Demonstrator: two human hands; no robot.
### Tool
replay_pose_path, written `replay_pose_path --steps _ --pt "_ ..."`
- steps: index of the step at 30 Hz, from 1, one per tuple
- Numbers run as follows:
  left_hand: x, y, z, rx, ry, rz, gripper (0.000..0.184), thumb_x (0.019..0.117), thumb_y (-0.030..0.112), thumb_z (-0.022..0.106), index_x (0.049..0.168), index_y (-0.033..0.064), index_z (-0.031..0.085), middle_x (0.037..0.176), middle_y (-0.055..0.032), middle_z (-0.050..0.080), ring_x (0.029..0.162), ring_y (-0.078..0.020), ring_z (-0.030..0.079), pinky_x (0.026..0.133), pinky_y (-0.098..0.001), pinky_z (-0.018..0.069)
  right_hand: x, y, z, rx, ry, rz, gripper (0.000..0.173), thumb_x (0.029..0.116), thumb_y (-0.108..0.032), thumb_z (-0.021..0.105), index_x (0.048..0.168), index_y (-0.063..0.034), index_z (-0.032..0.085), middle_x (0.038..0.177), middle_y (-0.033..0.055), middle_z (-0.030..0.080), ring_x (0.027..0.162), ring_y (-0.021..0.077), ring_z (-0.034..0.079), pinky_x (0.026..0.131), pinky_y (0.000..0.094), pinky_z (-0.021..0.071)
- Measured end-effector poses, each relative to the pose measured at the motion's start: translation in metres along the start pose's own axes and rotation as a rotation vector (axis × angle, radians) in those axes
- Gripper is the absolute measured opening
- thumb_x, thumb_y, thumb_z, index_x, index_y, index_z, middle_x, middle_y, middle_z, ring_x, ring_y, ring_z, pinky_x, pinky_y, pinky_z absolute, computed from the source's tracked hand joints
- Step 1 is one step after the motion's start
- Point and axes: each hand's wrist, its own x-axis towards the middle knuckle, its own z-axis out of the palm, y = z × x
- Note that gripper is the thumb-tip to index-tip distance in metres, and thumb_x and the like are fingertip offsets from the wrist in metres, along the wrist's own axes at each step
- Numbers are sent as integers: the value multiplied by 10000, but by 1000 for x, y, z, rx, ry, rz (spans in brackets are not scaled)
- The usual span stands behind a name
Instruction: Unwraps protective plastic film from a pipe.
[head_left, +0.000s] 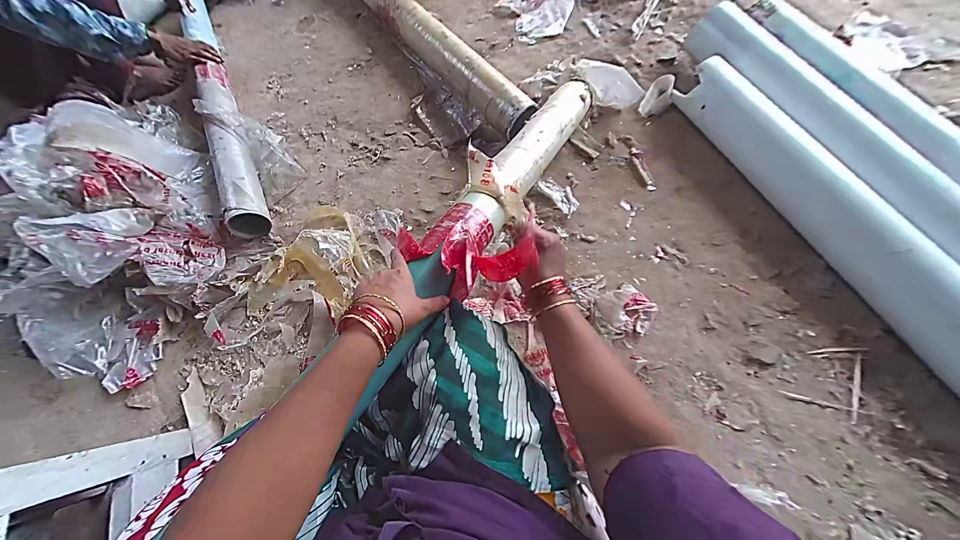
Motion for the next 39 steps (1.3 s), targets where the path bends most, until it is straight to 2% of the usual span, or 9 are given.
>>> replay_pose_path --steps 3,7,10,18,23,26,30,35,39 --pt "-4 6 2 24 -4 -17 1198 866 664 710 1619 -40 98 1381 -316 562 1228 -463 605 1014 -638 464 54 -68 -46 -233 -251 -229 343 1046 -61 436 1245 -14 713 1160 292 705 1129 495 663 907 677 484" --pt "-8 12 13 36 42 -29 1215 850 642 731 1625 -23 72 1388 -316 546 1139 -463 645 942 -631 510 92 -139 -33 -683 -573 -410 221 972 -152 579 993 38 688 1100 280 693 1080 482 665 791 691 493" --pt "-9 10 12 1 23 -26 1207 853 628 738 1632 0 63 1407 -319 527 1170 -483 621 959 -649 493 92 -164 -15 -850 -671 -338 281 985 -184 596 1026 79 687 1158 305 669 1137 486 639 829 702 481" --pt "-3 4 2 3 -39 8 1208 855 634 735 1625 -28 81 1373 -304 563 1172 -445 636 955 -610 508 56 -113 -44 -638 -519 -215 273 971 -202 592 921 57 662 1014 299 685 1016 495 676 740 678 494" --pt "1 1 1 9 -21 19 1202 858 653 727 1613 -50 110 1320 -314 597 1166 -452 638 971 -615 495 -2 -25 -6 -371 -163 -234 185 941 -78 550 947 43 690 881 270 714 857 475 724 673 631 530" --pt "3 -4 -2 -21 -42 27 1188 861 664 719 1612 -44 130 1277 -320 628 1194 -468 624 999 -642 473 -58 20 33 -232 -268 94 326 1051 -190 559 1221 60 681 1145 310 693 1109 473 656 991 630 468" --pt "1 -5 0 -48 -30 26 1162 876 647 713 1603 -61 148 1289 -332 619 1215 -477 611 1015 -647 457 -78 35 27 -304 -436 72 271 1028 -121 523 1187 7 701 1184 243 714 1135 434 681 930 627 509" --pt "-5 5 1 -20 1 14 1176 878 643 711 1614 -50 110 1362 -325 577 1242 -470 595 1020 -650 452 -56 39 7 -424 -618 56 439 952 -229 663 1350 -46 656 1403 209 612 1383 397 499 1137 619 348" --pt "-10 10 10 -41 39 -2 1224 852 611 753 1625 -36 59 1395 -338 533 1204 -487 607 975 -663 475 -58 0 -39 -52 -74 223 210 996 -90 582 1087 34 726 1071 262 718 1069 425 678 949 615 488"
